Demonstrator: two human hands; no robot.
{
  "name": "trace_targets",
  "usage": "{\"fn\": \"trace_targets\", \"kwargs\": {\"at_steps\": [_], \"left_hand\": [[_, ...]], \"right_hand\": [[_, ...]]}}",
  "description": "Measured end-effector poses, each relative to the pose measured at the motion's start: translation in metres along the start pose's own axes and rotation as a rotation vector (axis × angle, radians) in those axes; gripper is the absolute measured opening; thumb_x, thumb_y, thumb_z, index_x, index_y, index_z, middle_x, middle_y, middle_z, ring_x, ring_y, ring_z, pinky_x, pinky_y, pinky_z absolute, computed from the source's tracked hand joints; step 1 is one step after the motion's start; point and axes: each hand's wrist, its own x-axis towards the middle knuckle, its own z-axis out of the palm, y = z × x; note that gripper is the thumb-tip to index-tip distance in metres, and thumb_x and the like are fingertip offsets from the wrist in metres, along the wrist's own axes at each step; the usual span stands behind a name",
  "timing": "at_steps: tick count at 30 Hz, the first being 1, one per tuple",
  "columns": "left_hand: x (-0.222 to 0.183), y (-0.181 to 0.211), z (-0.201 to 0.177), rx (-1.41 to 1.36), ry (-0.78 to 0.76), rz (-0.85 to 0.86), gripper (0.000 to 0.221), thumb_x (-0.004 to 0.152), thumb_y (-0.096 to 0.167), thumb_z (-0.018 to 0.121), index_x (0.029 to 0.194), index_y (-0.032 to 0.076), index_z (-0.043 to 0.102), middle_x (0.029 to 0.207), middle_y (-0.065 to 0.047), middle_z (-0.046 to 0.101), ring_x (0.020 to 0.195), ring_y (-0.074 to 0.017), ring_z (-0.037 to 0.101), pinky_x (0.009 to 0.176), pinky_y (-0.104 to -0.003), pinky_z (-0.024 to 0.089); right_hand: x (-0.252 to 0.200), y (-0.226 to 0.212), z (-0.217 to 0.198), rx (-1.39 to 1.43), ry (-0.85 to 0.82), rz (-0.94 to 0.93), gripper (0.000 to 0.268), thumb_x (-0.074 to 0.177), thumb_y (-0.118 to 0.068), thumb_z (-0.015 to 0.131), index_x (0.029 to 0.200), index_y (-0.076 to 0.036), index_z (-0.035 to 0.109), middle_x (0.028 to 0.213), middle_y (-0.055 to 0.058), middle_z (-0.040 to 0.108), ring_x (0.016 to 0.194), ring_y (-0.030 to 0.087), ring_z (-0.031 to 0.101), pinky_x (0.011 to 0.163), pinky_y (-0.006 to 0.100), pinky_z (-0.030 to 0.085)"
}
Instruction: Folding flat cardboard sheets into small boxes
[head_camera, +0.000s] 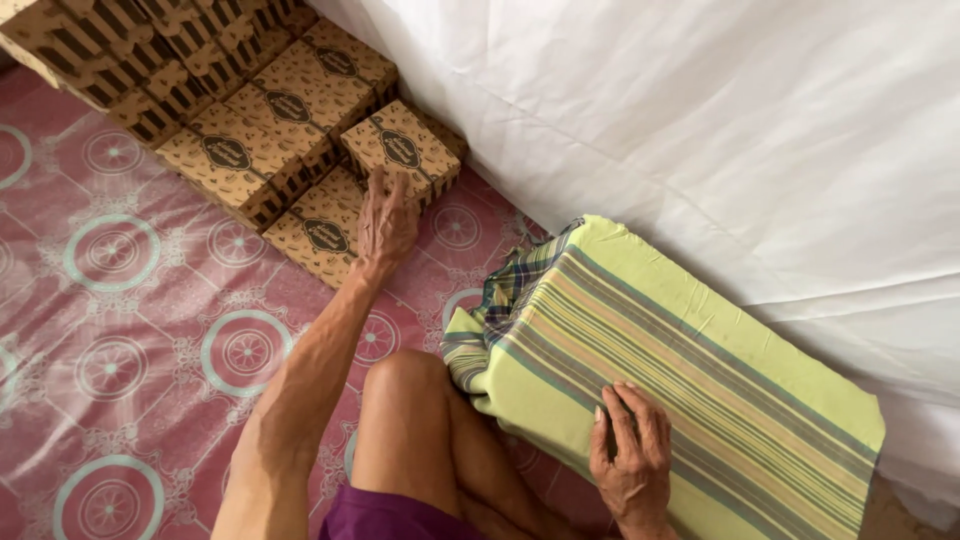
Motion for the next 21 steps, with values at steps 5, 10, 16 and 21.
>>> {"fn": "trace_targets", "kwargs": {"at_steps": [5,10,16,21], "left_hand": [[0.020,0.007,0.002,-0.066,0.024,-0.008,0.022,0.102,0.006,0.057,0.124,0.000,0.055,0.144,-0.037,0.038,0.104,-0.0459,0.065,0.073,-0.050,0.066],[0.043,-0.002,0.028,-0.089,0.099,0.033,0.028,0.108,0.024,0.060,0.115,-0.002,0.052,0.133,-0.032,0.044,0.089,-0.0385,0.068,0.069,-0.048,0.067],[0.057,-0.001,0.041,-0.065,0.103,-0.013,0.024,0.103,0.007,0.063,0.124,-0.001,0.053,0.138,-0.034,0.040,0.098,-0.0468,0.066,0.067,-0.049,0.068],[0.064,-0.003,0.049,-0.084,0.082,-0.066,0.021,0.105,0.012,0.061,0.121,-0.001,0.055,0.143,-0.036,0.038,0.100,-0.0463,0.066,0.069,-0.050,0.067]], "right_hand": [[0.006,-0.002,-0.001,0.007,0.021,0.002,0.027,0.101,-0.012,0.056,0.119,0.002,0.070,0.122,0.015,0.065,0.117,0.034,0.064,0.103,0.047,0.053],[0.006,-0.003,-0.003,0.017,-0.011,0.028,0.029,0.103,-0.015,0.054,0.122,0.001,0.069,0.123,0.014,0.065,0.119,0.033,0.063,0.104,0.046,0.052],[0.006,-0.002,-0.002,0.029,-0.005,0.030,0.029,0.102,-0.015,0.054,0.122,0.001,0.069,0.123,0.014,0.065,0.120,0.033,0.063,0.105,0.047,0.051],[0.007,-0.001,-0.001,0.024,0.004,0.021,0.030,0.102,-0.016,0.053,0.121,0.001,0.069,0.123,0.015,0.065,0.119,0.033,0.064,0.104,0.047,0.052]]}}
